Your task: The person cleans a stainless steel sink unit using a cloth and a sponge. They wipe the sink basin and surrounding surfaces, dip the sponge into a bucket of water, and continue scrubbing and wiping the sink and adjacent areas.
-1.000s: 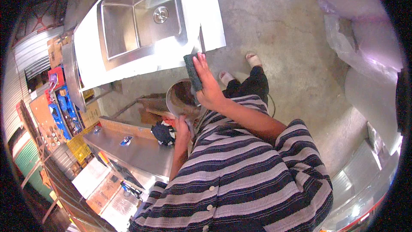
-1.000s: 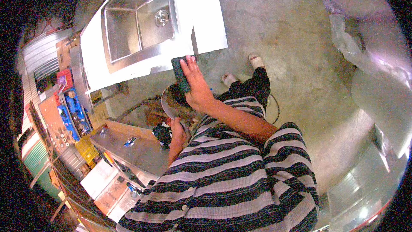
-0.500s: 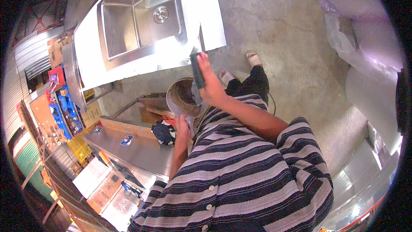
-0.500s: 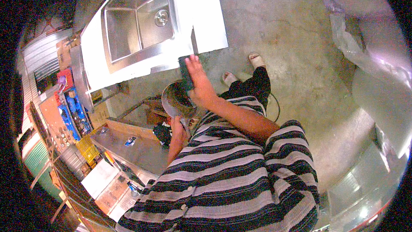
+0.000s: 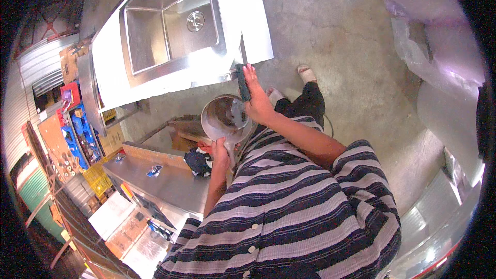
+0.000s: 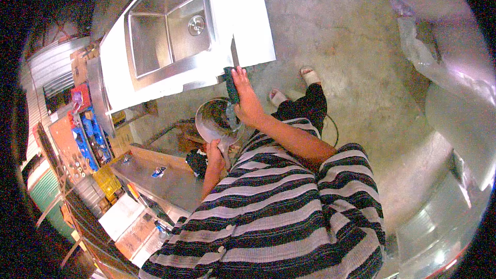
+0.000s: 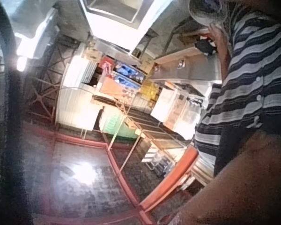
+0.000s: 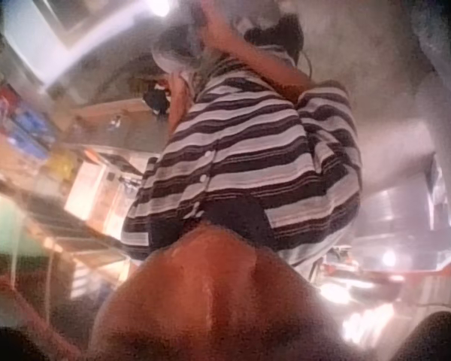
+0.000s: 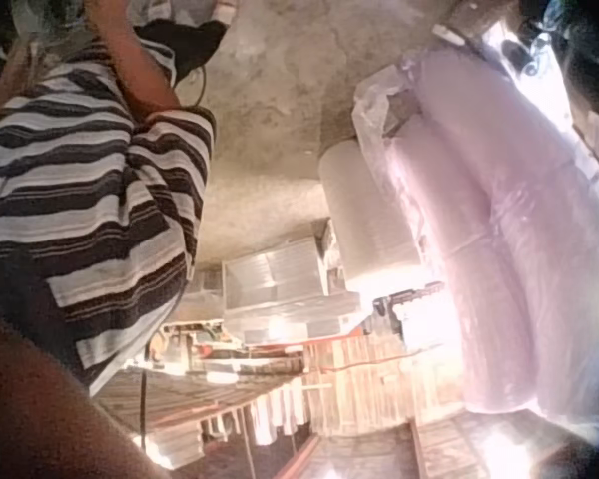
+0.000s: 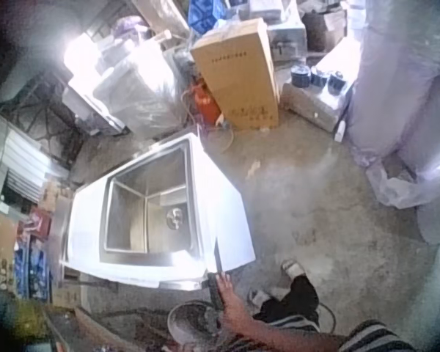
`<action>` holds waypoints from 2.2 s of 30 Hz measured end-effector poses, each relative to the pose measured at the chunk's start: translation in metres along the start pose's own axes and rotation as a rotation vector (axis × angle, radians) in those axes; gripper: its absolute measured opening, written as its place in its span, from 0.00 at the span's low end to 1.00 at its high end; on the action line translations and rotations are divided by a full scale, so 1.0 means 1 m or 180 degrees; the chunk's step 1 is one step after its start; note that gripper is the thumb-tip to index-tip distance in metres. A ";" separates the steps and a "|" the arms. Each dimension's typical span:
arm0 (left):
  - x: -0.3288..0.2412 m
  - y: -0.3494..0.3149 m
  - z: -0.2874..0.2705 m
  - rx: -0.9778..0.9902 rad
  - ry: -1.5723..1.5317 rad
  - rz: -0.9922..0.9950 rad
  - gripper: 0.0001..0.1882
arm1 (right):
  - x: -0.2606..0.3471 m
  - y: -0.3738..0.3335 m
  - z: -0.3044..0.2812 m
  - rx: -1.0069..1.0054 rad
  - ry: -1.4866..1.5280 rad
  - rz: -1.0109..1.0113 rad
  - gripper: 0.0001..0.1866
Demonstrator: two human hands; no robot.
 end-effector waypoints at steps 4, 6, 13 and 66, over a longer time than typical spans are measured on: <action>0.007 0.007 -0.009 -0.0179 0.0101 0.0087 0.22 | 0.040 0.000 0.002 0.0034 0.0051 -0.0223 0.56; 0.013 0.013 -0.014 -0.0236 0.0102 0.0240 0.23 | 0.047 -0.002 0.003 0.0049 0.0016 -0.0303 0.57; -0.010 -0.006 0.010 0.0246 0.0174 0.0003 0.21 | -0.015 0.001 -0.004 0.0057 -0.0009 0.0071 0.57; 0.010 0.011 0.001 0.0099 0.0038 -0.0030 0.23 | 0.033 -0.003 -0.002 0.0122 0.0219 -0.0169 0.55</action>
Point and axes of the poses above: each hand's wrist, its own y-axis towards the middle knuckle, its own z-axis out of the palm, x = y × z, the point moved 6 cm from there along y, towards the middle knuckle, and after that the axes turned 5 degrees about -z, right-handed, at the moved point
